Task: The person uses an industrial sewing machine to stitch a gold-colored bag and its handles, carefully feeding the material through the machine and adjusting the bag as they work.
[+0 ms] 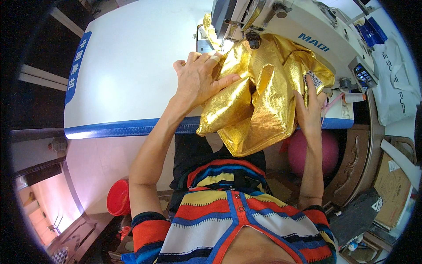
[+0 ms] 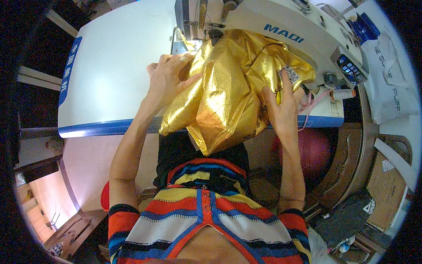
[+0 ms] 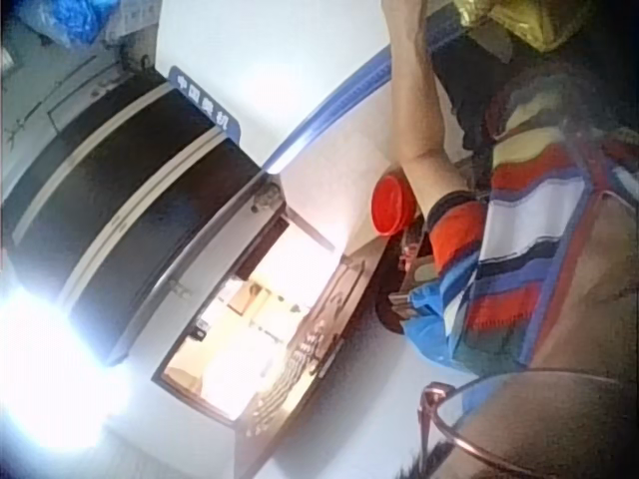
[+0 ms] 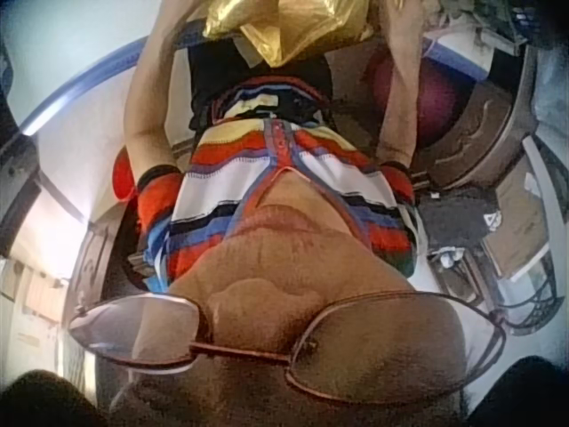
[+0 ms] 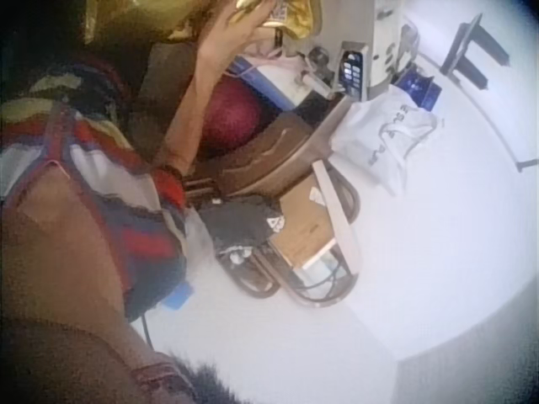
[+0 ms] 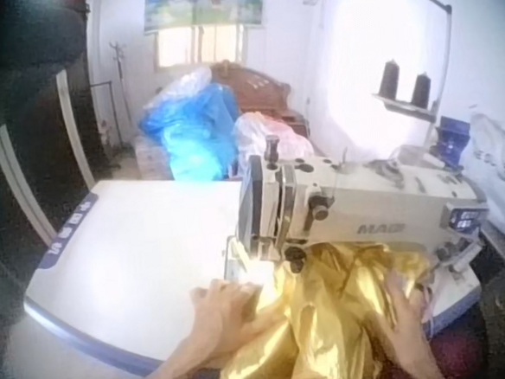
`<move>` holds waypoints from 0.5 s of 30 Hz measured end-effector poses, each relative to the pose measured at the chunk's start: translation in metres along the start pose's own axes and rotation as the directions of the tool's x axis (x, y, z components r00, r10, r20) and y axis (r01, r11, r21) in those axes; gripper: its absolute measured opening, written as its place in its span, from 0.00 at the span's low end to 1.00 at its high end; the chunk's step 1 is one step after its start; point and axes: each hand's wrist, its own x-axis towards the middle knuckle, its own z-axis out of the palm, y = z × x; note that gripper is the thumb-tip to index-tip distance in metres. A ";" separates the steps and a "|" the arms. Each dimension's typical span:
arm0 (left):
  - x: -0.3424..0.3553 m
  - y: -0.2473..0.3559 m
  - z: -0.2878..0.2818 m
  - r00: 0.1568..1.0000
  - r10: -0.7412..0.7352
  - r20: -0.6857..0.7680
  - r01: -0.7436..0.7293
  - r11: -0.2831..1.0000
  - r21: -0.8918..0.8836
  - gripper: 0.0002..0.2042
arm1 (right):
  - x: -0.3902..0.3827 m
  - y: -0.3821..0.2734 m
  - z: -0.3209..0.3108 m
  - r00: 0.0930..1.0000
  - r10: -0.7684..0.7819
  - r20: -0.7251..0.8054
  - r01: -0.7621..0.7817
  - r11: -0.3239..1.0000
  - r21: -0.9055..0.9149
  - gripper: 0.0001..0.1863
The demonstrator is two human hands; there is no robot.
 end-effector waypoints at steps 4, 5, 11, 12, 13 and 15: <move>0.000 0.000 0.002 1.000 0.001 -0.006 -0.001 1.000 -0.004 0.40 | 0.000 -0.003 -0.001 0.999 0.042 0.018 -0.042 0.999 0.008 0.33; 0.000 0.000 0.001 1.000 -0.008 0.002 0.008 1.000 -0.014 0.40 | 0.000 -0.002 -0.001 0.999 0.043 0.017 -0.043 0.999 0.021 0.33; -0.002 -0.002 0.004 1.000 -0.007 -0.026 0.006 1.000 -0.031 0.41 | 0.000 -0.013 -0.006 0.985 0.158 0.071 -0.166 0.978 0.125 0.30; -0.002 -0.002 0.004 1.000 -0.007 -0.030 0.006 0.999 -0.035 0.41 | 0.000 -0.009 -0.006 0.985 0.159 0.071 -0.167 0.978 0.124 0.30; -0.002 -0.002 0.005 1.000 -0.007 -0.029 0.006 0.999 -0.035 0.41 | 0.000 -0.002 -0.006 0.991 0.124 0.053 -0.131 0.981 0.145 0.29; -0.002 -0.003 0.006 0.999 -0.003 -0.034 0.003 1.000 -0.015 0.41 | 0.000 0.006 -0.007 0.995 0.089 0.033 -0.093 0.982 0.165 0.27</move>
